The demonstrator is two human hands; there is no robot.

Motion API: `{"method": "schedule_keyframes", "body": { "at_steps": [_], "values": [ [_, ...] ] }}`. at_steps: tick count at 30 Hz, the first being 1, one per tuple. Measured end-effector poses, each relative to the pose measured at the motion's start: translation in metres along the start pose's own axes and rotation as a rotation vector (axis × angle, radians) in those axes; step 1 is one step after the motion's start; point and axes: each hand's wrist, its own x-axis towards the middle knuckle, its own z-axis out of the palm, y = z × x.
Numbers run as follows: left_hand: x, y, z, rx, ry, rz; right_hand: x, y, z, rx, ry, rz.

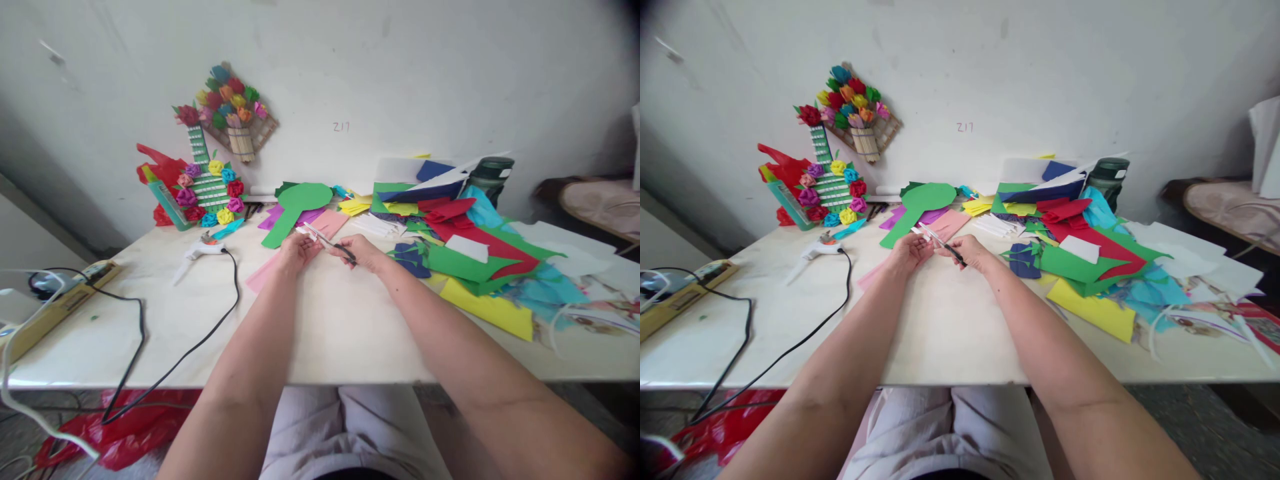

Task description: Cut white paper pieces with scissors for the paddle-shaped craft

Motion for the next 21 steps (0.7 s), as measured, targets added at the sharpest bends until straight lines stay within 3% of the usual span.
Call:
{"method": "schedule_keyframes", "body": {
  "at_steps": [6,14,17,21],
  "values": [
    [0.000,0.001,0.001,-0.065,0.050,0.050,-0.001,0.000,0.002,0.078,-0.009,-0.018],
    [-0.001,0.003,0.002,-0.073,0.068,0.081,0.002,0.000,0.010,0.120,0.088,-0.012],
    [-0.001,0.002,0.001,-0.034,0.018,0.086,0.006,0.002,0.009,0.153,0.163,-0.002],
    [-0.003,0.000,-0.001,0.054,-0.117,0.067,0.014,0.010,0.001,0.112,0.363,0.088]
  ]
}}
